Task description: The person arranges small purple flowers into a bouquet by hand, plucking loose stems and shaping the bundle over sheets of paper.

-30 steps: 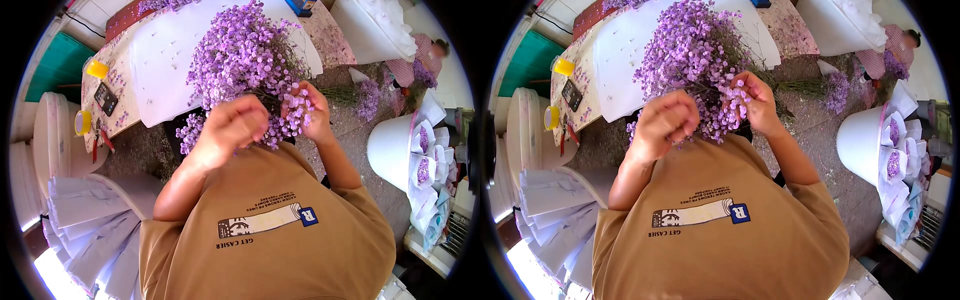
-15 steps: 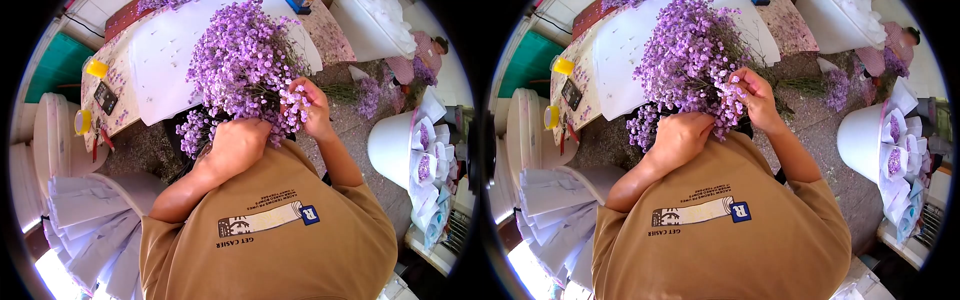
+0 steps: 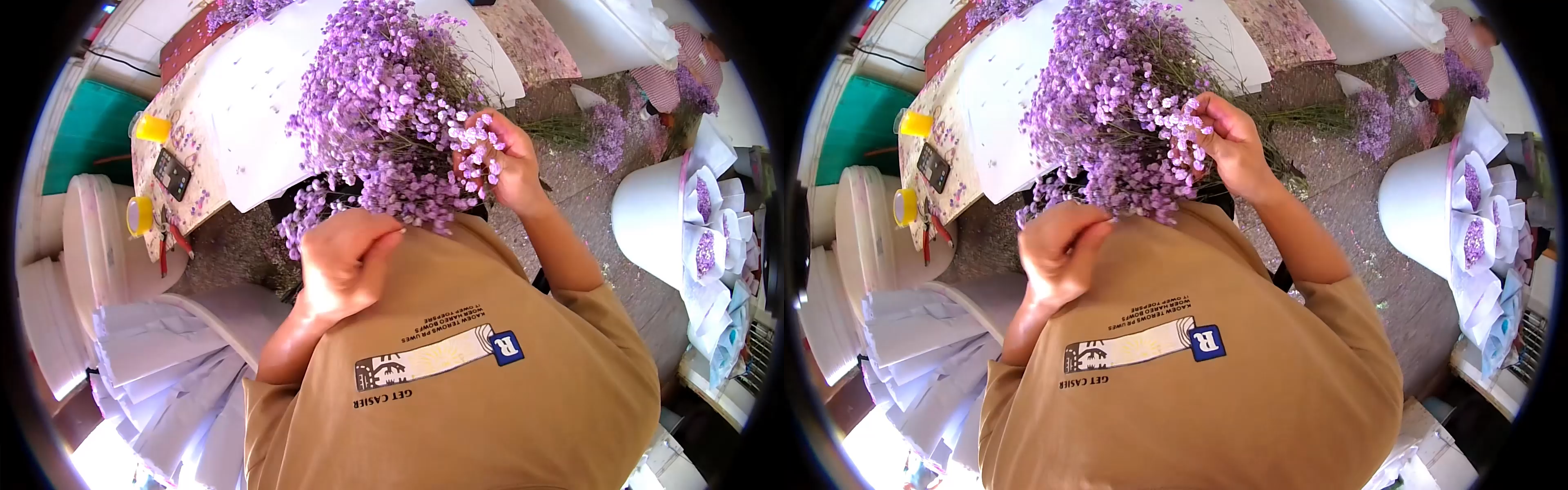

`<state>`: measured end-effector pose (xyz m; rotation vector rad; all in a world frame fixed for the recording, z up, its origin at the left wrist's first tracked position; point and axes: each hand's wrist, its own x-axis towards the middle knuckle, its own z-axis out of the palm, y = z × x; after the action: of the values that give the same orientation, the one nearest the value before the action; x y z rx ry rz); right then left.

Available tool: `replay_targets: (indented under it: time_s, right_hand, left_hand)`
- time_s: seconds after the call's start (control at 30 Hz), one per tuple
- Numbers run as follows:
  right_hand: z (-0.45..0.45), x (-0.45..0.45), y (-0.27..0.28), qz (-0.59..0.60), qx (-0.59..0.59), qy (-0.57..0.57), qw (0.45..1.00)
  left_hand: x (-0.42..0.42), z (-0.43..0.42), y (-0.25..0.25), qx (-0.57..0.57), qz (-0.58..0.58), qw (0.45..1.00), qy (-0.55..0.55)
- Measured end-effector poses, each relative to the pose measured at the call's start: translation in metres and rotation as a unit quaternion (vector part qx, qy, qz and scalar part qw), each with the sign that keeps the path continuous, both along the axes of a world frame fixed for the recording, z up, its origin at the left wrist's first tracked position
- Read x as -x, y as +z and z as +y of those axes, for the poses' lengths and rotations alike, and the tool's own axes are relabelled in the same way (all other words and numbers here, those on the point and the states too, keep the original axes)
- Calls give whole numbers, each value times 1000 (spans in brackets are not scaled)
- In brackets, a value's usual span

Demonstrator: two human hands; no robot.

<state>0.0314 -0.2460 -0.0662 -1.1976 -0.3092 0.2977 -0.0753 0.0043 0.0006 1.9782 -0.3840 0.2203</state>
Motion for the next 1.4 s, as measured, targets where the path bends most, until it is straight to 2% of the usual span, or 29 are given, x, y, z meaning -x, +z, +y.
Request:
replay_targets:
  time_s: [0.07, 0.1, 0.17, 0.23, 0.3, 0.37, 0.4, 0.43, 0.5, 0.57, 0.63, 0.77, 0.8, 0.83, 0.87, 0.9, 0.93, 0.97, 1.0, 1.03, 1.1, 1.13, 1.2, 1.23, 1.3, 1.33, 1.37, 1.4]
  right_hand:
    - [-1, -3, -3, -3, -3, 16, 1000]
    - [-1, -2, -3, -3, -4, 16, 1000]
    - [1, -1, -3, 15, -1, 5, 1000]
    - [2, -2, -2, 9, -1, 1, 1000]
    - [2, -1, -1, 0, -1, -6, 1000]
    - [3, 0, -1, -3, 12, -14, 1000]
    - [4, 1, -1, 4, 10, -20, 1000]
    - [5, 1, -2, 12, 7, -25, 1000]
    - [6, 0, -3, 15, 10, -20, 1000]
    - [4, 0, -3, 19, 15, -17, 1000]
    - [1, 0, -2, 21, 10, -4, 1000]
    - [-2, 2, 3, -47, 45, -40, 997]
    - [-11, 1, 6, -3, 23, 35, 999]
    - [-12, -1, 12, 39, 0, 114, 993]
    - [-9, 1, 19, 9, 5, 99, 995]
    - [-12, -4, 22, 32, 46, 145, 988]
    - [-10, -2, 23, -27, 135, 156, 978]
    - [-6, 3, 27, -88, 223, 164, 957]
    - [0, 11, 39, -67, 310, 172, 932]
    - [3, 15, 36, -185, 388, 165, 888]
    - [10, 24, 26, -314, 360, 153, 865]
    - [12, 28, 35, -312, 395, 173, 846]
    - [13, 30, 35, -418, 387, 145, 809]
    - [13, 30, 38, -453, 384, 133, 793]
    - [14, 31, 39, -458, 383, 134, 791]
    - [14, 30, 39, -462, 382, 132, 789]
    - [14, 30, 38, -463, 383, 133, 788]
    - [15, 30, 36, -462, 372, 134, 794]
  left_hand:
    - [6, 9, 8, 181, 176, 968, -6]
    - [-1, 18, 6, 286, 240, 924, -83]
    - [-10, 17, 3, 370, 266, 874, -169]
    - [-6, 8, -2, 369, 345, 850, -153]
    - [-4, -1, 5, 194, 400, 890, -103]
    - [-4, -19, -8, 82, 226, 967, -84]
    - [-6, -23, -4, 11, 227, 971, -79]
    - [-7, -28, -7, 11, 227, 971, -77]
    - [-10, -35, -20, -135, 64, 987, -52]
    - [-13, -34, -28, -166, 36, 984, -52]
    - [-16, -29, -26, -109, 15, 993, -39]
    - [-5, -5, -15, 146, 201, 967, -62]
    - [-3, 0, -12, 219, 256, 940, -61]
    - [-2, 16, -19, 354, 330, 869, -101]
    - [-1, 21, -27, 373, 313, 868, -100]
    - [-2, 23, -29, 393, 295, 866, -98]
    - [-3, 24, -29, 394, 292, 866, -94]
    - [-3, 25, -28, 387, 303, 869, -57]
    - [-4, 26, -26, 381, 314, 869, -21]
    - [-5, 26, -24, 383, 312, 869, -19]
    - [-7, 25, -17, 384, 334, 861, -5]
    - [-8, 23, -13, 385, 333, 861, -5]
    - [-10, 17, -7, 306, 309, 900, 20]
    - [-11, 14, -7, 308, 309, 900, 21]
    - [-16, 8, -8, 140, 212, 967, -19]
    - [-19, 4, -1, 75, 206, 975, -23]
    - [-23, -2, -3, 75, 205, 976, -23]
    - [-27, -10, -7, 8, 128, 992, -19]
